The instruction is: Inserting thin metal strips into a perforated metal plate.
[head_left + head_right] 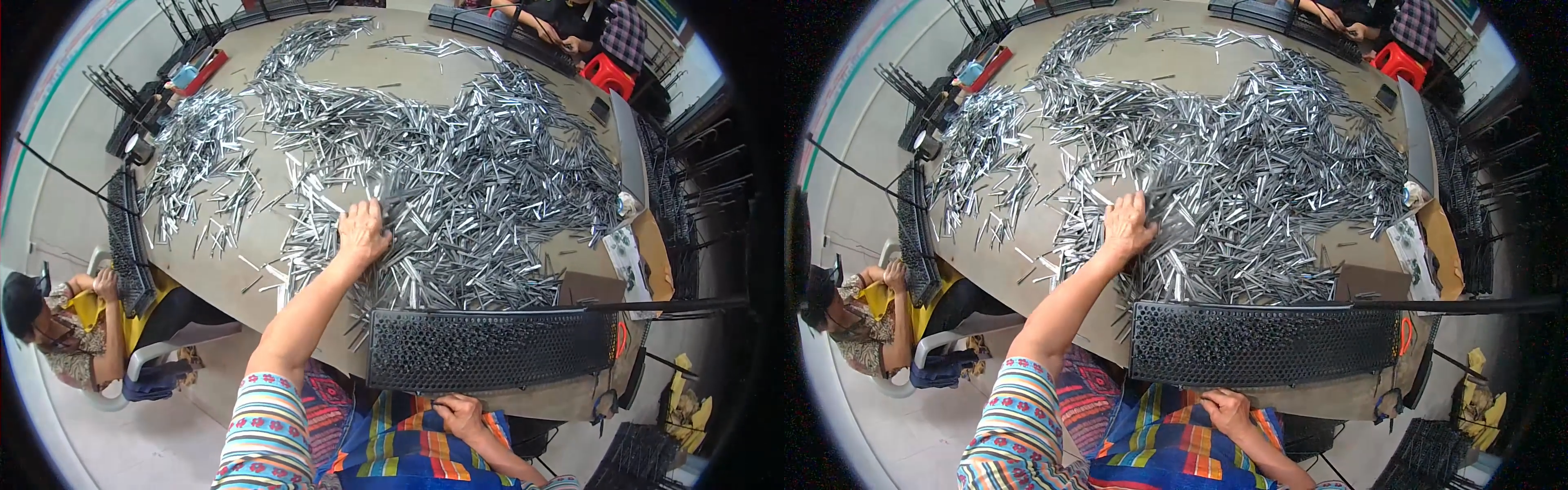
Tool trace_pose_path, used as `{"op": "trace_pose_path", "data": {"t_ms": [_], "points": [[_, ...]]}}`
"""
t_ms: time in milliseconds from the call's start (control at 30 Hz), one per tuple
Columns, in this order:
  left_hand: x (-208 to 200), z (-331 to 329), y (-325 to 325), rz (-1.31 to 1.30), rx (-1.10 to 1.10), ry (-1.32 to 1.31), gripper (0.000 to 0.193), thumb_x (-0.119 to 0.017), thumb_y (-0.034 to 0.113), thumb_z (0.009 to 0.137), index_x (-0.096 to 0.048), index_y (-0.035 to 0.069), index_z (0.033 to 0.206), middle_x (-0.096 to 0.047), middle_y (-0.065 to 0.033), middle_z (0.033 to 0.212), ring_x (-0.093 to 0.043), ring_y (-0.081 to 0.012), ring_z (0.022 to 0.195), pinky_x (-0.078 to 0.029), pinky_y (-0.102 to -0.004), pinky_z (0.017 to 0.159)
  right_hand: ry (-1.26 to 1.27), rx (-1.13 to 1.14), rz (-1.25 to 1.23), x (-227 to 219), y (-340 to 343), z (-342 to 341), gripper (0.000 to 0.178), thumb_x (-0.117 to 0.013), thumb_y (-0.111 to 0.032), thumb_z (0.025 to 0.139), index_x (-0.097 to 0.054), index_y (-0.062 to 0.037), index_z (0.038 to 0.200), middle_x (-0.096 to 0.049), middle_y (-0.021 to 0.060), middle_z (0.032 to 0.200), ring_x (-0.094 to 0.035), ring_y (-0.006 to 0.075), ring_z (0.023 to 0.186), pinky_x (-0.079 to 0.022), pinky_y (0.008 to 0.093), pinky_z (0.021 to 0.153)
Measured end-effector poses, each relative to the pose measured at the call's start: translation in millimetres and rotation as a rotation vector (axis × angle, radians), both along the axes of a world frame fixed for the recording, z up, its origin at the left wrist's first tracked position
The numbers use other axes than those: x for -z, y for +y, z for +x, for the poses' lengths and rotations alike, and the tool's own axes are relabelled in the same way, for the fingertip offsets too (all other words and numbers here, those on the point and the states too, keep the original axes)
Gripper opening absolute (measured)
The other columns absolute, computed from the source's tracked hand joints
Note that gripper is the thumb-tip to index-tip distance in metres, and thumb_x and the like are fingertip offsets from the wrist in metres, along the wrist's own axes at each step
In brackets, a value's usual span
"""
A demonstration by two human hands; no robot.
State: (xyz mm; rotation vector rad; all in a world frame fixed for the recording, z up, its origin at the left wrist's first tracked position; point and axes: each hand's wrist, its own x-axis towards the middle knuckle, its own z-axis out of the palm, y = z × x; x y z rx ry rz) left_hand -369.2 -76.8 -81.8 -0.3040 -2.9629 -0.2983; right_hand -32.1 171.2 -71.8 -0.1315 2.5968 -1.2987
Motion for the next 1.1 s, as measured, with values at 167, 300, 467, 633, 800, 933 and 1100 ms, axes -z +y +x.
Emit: {"op": "trace_pose_path", "data": {"t_ms": [167, 300, 467, 633, 800, 933, 1100], "points": [[-8, -2, 15, -0.13, -0.008, -0.025, 0.073, -0.072, 0.031, 0.071, -0.043, -0.005, 0.127, -0.057, -0.0177, 0.105, -0.055, -0.0337, 0.101, -0.042, -0.0484, 0.09, 0.014, 0.016, 0.027, -3, -1, 0, 0.012, -0.068, -0.013, 0.076, -0.071, -0.0036, 0.082, -0.069, 0.0115, 0.083, -0.067, 0.0292, 0.076, -0.053, 0.0358, 0.066], [8, -17, 24, -0.046, -0.13, -0.08, 0.056, -0.069, 0.018, 0.07, -0.045, -0.004, 0.116, -0.057, -0.0197, 0.104, -0.056, -0.0351, 0.1, -0.046, -0.0483, 0.083, 0.05, 0.004, 0.014, 2, -4, 3, 0.012, -0.068, -0.013, 0.076, -0.071, -0.0044, 0.083, -0.069, 0.0114, 0.083, -0.067, 0.0292, 0.076, -0.053, 0.036, 0.066], [8, -3, 26, 0.047, -0.067, -0.068, 0.044, -0.062, 0.011, 0.07, -0.05, -0.005, 0.11, -0.057, -0.02, 0.103, -0.058, -0.0366, 0.095, -0.047, -0.0475, 0.082, 0.05, 0.009, -0.015, 2, -1, 4, 0.011, -0.067, -0.013, 0.076, -0.07, -0.0045, 0.082, -0.068, 0.0112, 0.082, -0.067, 0.0295, 0.075, -0.053, 0.0362, 0.065], [-22, 21, 19, 0.141, 0.162, -0.301, 0.056, -0.069, 0.022, 0.068, -0.046, -0.004, 0.112, -0.055, -0.0239, 0.106, -0.055, -0.0408, 0.101, -0.045, -0.0467, 0.089, 0.07, 0.006, -0.037, -1, 4, -1, 0.01, -0.066, -0.012, 0.076, -0.07, -0.0045, 0.081, -0.068, 0.0107, 0.08, -0.066, 0.0295, 0.073, -0.052, 0.0365, 0.063], [-28, 43, 22, 0.019, 0.148, -0.179, 0.065, -0.074, 0.027, 0.063, -0.045, -0.004, 0.112, -0.055, -0.0219, 0.108, -0.053, -0.0382, 0.105, -0.042, -0.045, 0.093, 0.074, 0.008, -0.037, 0, 3, 0, 0.009, -0.066, -0.013, 0.077, -0.07, -0.0052, 0.08, -0.068, 0.0105, 0.08, -0.066, 0.0295, 0.073, -0.052, 0.0365, 0.063], [-22, 33, 24, -0.027, 0.014, -0.22, 0.062, -0.075, 0.023, 0.059, -0.05, -0.003, 0.11, -0.055, -0.0174, 0.106, -0.054, -0.0334, 0.103, -0.044, -0.0443, 0.088, 0.098, -0.015, -0.016, -2, -2, 0, 0.011, -0.066, -0.014, 0.076, -0.07, -0.0045, 0.08, -0.068, 0.0108, 0.08, -0.066, 0.0294, 0.073, -0.052, 0.0366, 0.063], [-29, 28, 26, -0.02, 0.11, -0.417, 0.057, -0.069, 0.016, 0.06, -0.051, -0.004, 0.111, -0.056, -0.0186, 0.11, -0.055, -0.0333, 0.104, -0.044, -0.0453, 0.085, 0.115, -0.008, -0.038, -2, -1, 3, 0.01, -0.068, -0.013, 0.075, -0.07, -0.0041, 0.079, -0.067, 0.0115, 0.077, -0.066, 0.0292, 0.071, -0.052, 0.0364, 0.062]]}}
